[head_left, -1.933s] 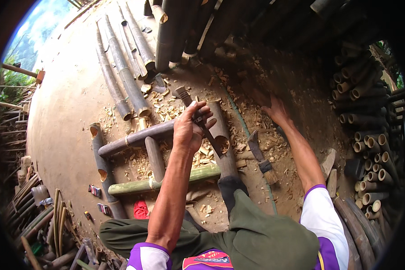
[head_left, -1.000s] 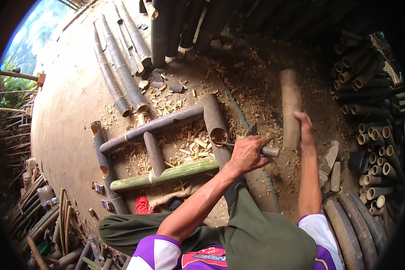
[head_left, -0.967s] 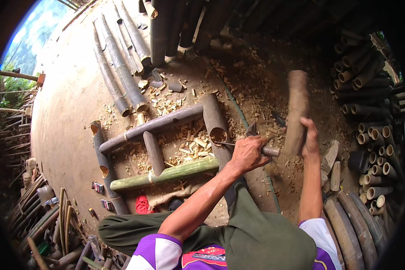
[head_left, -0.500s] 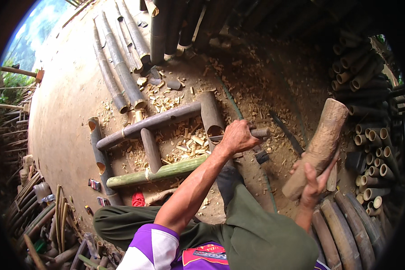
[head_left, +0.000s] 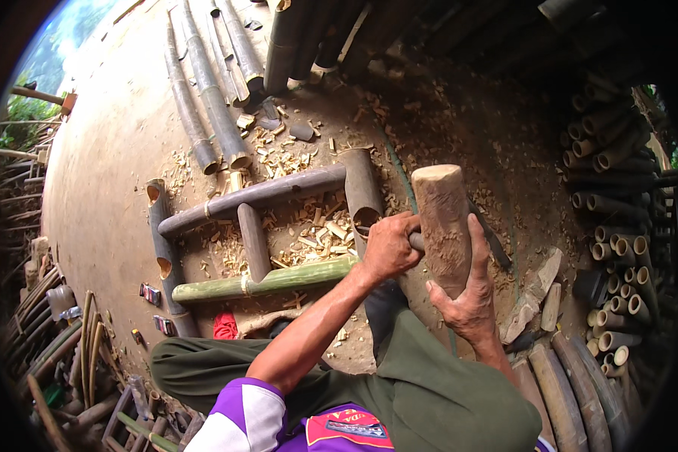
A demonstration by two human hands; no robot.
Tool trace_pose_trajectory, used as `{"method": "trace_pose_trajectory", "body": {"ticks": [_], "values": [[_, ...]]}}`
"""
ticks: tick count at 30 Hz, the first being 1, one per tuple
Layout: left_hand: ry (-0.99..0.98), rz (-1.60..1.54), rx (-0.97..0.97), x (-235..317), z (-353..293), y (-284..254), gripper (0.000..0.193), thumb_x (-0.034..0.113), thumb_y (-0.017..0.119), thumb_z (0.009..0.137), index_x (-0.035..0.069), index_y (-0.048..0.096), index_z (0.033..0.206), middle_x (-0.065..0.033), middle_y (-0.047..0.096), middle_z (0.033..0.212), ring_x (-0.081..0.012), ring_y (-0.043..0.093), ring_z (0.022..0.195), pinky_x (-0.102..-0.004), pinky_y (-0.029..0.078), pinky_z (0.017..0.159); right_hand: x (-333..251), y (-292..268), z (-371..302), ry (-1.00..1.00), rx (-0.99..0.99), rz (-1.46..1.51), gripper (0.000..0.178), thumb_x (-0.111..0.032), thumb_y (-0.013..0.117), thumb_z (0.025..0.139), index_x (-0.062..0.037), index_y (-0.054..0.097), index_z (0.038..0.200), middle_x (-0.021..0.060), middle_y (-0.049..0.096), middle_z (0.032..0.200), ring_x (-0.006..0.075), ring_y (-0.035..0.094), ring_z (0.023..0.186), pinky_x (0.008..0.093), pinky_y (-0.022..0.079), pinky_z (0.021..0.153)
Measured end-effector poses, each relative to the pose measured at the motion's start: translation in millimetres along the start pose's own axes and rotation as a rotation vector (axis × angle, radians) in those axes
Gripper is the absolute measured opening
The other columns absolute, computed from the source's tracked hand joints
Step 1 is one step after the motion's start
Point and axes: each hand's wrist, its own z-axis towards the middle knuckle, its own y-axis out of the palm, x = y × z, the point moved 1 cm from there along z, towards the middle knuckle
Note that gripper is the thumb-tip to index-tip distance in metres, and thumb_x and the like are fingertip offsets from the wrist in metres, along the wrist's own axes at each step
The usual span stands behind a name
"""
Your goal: The person sits on the ground and uses a chisel and wooden mallet to carve a hole into a bamboo pole. They repeatedly strike the chisel to remove material and occasionally clear debris from the opening.
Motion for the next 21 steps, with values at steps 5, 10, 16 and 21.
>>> {"method": "trace_pose_trajectory", "body": {"ticks": [5, 10, 16, 21], "values": [[-0.188, -0.184, -0.167, -25, 54, -22, 0.024, 0.021, 0.078, 0.077, -0.001, 0.074, 0.086, -0.0152, 0.069, 0.067, -0.0250, 0.070, 0.064, -0.0430, 0.056, 0.065, 15, -5, 3, 0.199, -0.131, 0.382, 0.112, -0.014, 0.078, 0.076, -0.0060, 0.018, 0.170, 0.0226, 0.030, 0.170, 0.0372, 0.033, 0.157, 0.0459, 0.028, 0.128], [-0.259, -0.218, -0.471, -19, 129, -35, 0.044, 0.040, 0.074, 0.082, -0.003, 0.067, 0.074, -0.0086, 0.064, 0.066, -0.0182, 0.060, 0.062, -0.0396, 0.049, 0.060, 38, -23, 0, 0.267, 0.099, 0.278, 0.111, -0.024, 0.074, 0.074, -0.0041, 0.023, 0.169, 0.0214, 0.030, 0.170, 0.0340, 0.031, 0.156, 0.0444, 0.022, 0.130], [-0.190, -0.092, -0.614, -60, 135, -10, 0.048, 0.044, 0.073, 0.092, -0.003, 0.065, 0.081, -0.0079, 0.054, 0.062, -0.0186, 0.054, 0.058, -0.0404, 0.046, 0.057, 39, -37, 39, 0.224, 0.285, 0.223, 0.109, -0.030, 0.072, 0.075, -0.0033, 0.024, 0.169, 0.0203, 0.031, 0.169, 0.0321, 0.031, 0.155, 0.0443, 0.023, 0.129], [-0.132, -0.067, -0.658, -42, 131, -9, 0.044, 0.040, 0.073, 0.095, -0.002, 0.067, 0.085, -0.0109, 0.062, 0.067, -0.0184, 0.056, 0.060, -0.0408, 0.048, 0.058, 54, -1, 72, -0.054, 0.161, 0.072, 0.105, -0.015, 0.070, 0.079, -0.0172, 0.021, 0.172, 0.0164, 0.026, 0.174, 0.0330, 0.028, 0.160, 0.0469, 0.032, 0.128]]}}
